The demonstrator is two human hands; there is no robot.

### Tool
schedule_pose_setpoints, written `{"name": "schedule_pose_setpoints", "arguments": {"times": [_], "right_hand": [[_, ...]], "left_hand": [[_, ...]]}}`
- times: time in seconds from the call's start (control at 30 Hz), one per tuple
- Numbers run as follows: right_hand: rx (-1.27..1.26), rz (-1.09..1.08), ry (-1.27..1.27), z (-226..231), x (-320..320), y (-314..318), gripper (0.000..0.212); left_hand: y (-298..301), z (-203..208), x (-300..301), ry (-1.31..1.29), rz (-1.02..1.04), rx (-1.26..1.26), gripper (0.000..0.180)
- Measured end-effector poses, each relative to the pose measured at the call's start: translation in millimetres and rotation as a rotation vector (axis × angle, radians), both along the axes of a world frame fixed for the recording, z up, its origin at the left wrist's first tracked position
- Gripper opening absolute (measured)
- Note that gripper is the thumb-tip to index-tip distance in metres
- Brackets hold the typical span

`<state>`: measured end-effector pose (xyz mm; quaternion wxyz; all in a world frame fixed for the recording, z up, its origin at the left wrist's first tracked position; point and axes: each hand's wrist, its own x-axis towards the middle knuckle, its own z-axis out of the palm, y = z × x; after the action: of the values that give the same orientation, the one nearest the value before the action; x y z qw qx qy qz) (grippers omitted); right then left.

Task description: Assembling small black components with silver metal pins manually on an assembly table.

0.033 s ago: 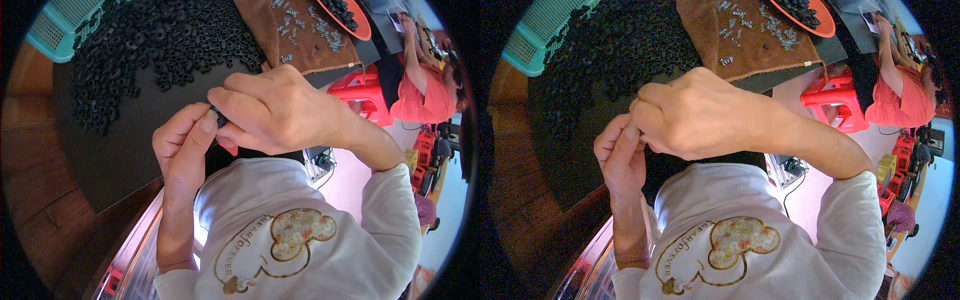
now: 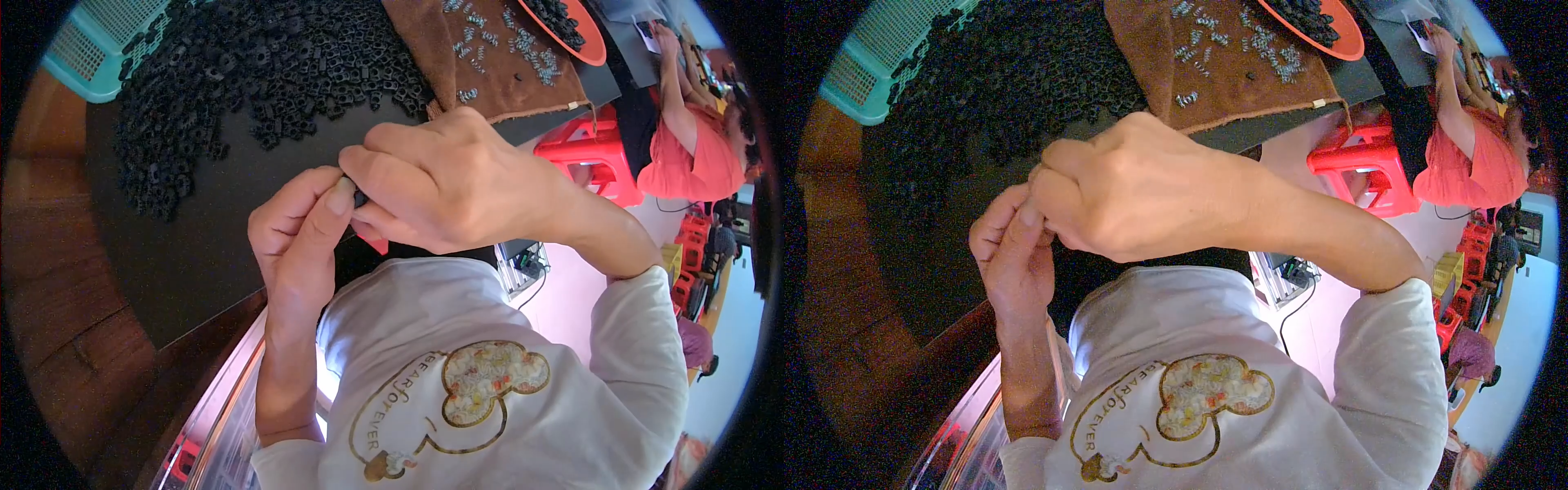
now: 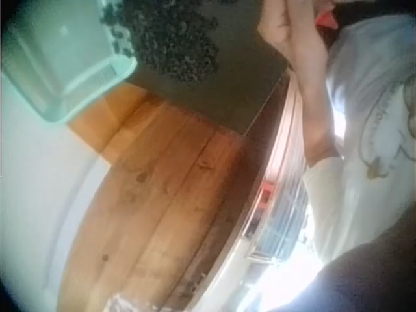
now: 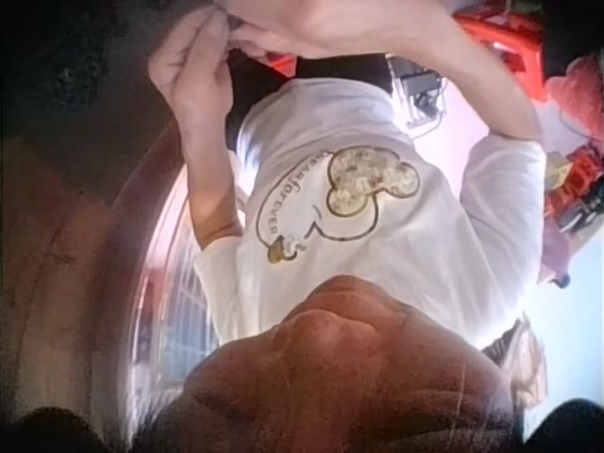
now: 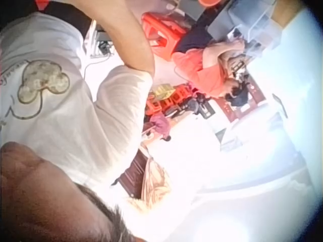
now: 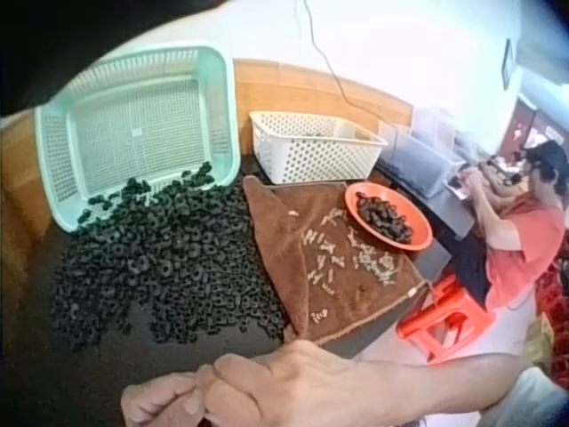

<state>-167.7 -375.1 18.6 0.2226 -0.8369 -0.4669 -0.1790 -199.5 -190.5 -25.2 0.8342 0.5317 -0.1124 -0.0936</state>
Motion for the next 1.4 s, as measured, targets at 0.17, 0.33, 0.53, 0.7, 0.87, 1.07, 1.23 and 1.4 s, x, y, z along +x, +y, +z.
{"name": "schedule_pose_setpoints", "arguments": {"times": [0.17, 0.33, 0.53, 0.7, 0.87, 1.07, 1.23, 1.4], "right_hand": [[0.078, 0.034, -0.063, -14, 1, 4, 0.030], [0.126, -0.032, -0.013, 2, -2, -7, 0.032], [0.114, -0.413, 0.022, 30, 27, -89, 0.035], [0.037, -0.736, 0.016, 42, 62, -174, 0.032], [-0.030, -0.967, 0.359, 27, 89, -271, 0.033], [0.137, -0.885, 0.498, 19, 92, -286, 0.032], [0.156, -0.611, 0.264, 41, 69, -167, 0.020], [-0.051, -0.175, 0.147, 15, 68, -75, 0.021]], "left_hand": [[5, -11, 0, -0.002, 0.066, -0.004, 0.022], [-3, -7, -4, -0.003, 0.129, -0.006, 0.023], [-1, -2, -2, 0.006, 0.008, -0.028, 0.033], [-1, -3, -1, 0.006, -0.002, 0.013, 0.032], [-2, -3, 0, 0.019, -0.004, -0.015, 0.032], [-1, -2, 0, 0.026, 0.017, 0.003, 0.031], [-2, 0, -1, 0.038, 0.024, 0.074, 0.028], [-6, 0, 0, 0.030, 0.035, 0.095, 0.023]]}}
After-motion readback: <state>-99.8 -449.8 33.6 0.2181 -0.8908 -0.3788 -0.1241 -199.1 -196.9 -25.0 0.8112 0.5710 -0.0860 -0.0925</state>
